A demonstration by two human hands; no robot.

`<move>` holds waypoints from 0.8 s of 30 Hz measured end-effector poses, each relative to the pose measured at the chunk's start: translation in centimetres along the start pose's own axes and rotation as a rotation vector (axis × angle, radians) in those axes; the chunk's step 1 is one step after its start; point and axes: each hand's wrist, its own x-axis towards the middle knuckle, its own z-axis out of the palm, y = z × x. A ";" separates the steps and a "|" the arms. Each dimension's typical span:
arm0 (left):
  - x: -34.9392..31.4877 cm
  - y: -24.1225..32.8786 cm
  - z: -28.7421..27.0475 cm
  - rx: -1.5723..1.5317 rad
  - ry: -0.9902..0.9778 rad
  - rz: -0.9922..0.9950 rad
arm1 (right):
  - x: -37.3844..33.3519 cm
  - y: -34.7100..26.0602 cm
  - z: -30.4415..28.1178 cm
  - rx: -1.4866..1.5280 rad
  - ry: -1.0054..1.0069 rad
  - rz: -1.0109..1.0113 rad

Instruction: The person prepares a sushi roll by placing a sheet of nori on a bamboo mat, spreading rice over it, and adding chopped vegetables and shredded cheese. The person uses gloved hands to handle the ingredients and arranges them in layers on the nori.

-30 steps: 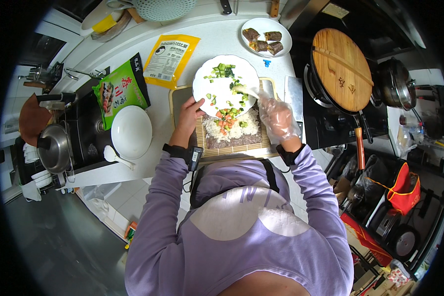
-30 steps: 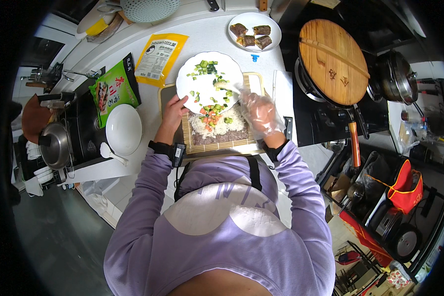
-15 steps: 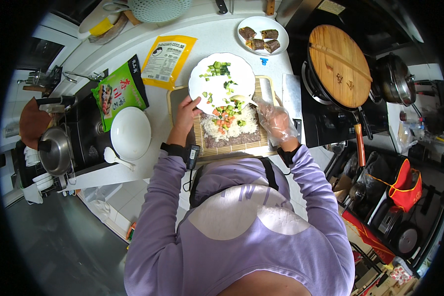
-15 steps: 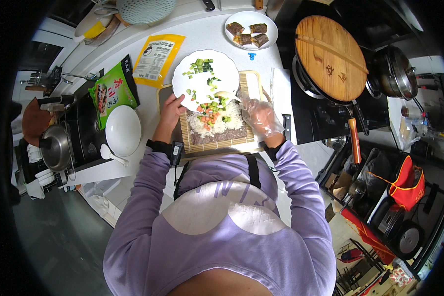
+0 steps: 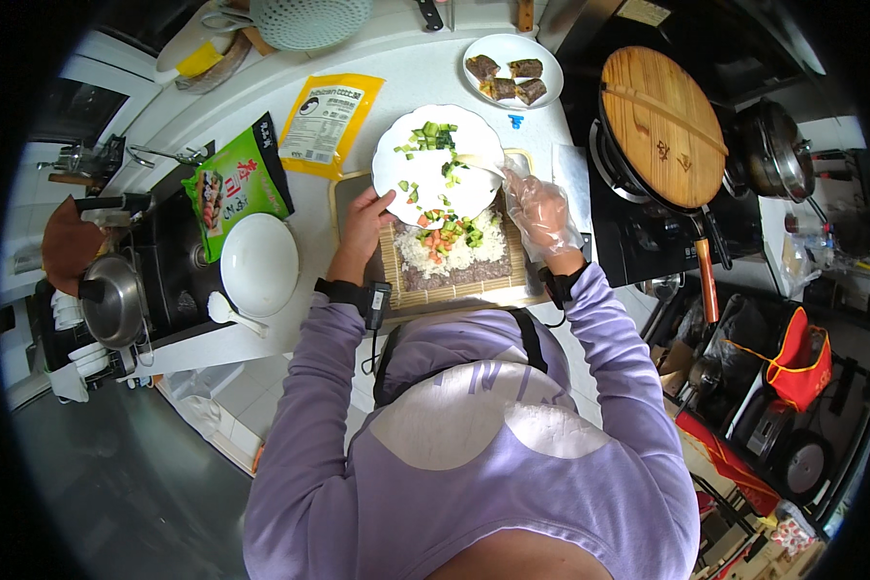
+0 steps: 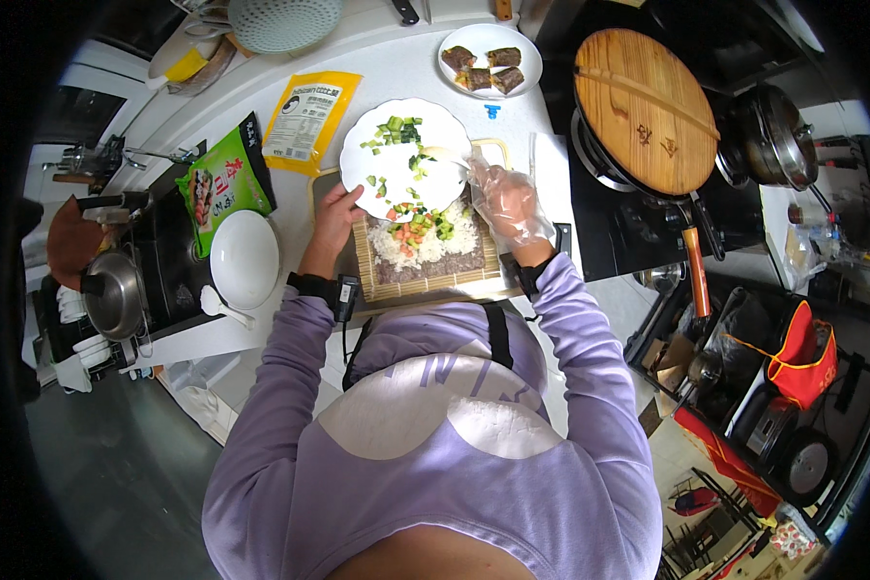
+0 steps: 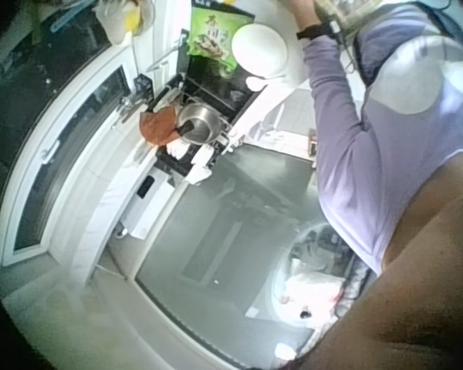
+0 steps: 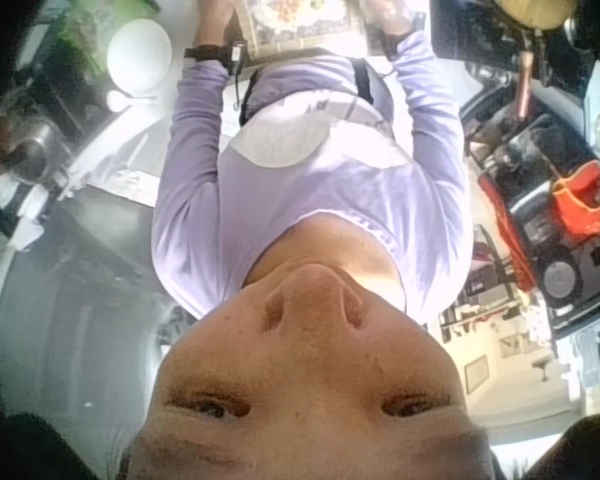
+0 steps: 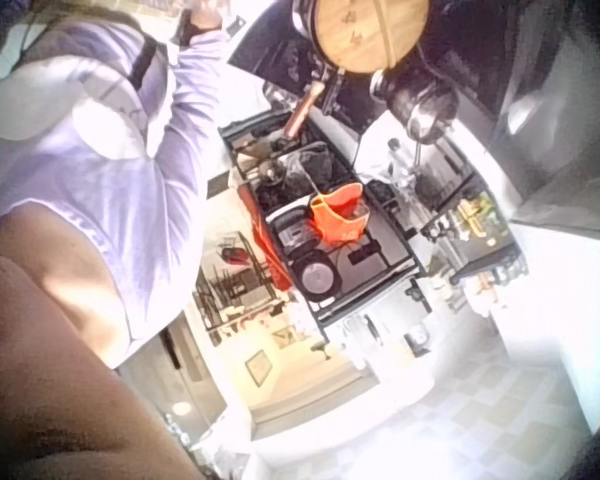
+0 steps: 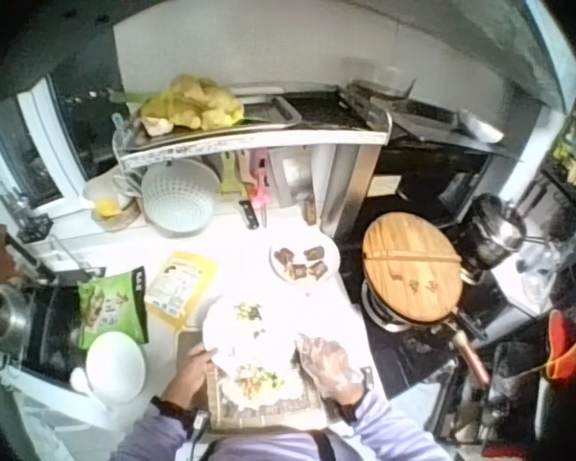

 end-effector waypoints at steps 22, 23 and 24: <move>0.6 -0.2 0.5 -0.103 0.036 0.053 | -0.9 -1.6 0.0 0.454 0.017 0.017; 0.6 -0.2 0.6 -0.096 0.035 0.047 | -0.4 -1.7 -0.2 0.363 -0.096 0.097; 0.6 -0.2 0.7 -0.090 0.035 0.042 | 0.0 -1.9 -0.5 0.269 -0.183 0.137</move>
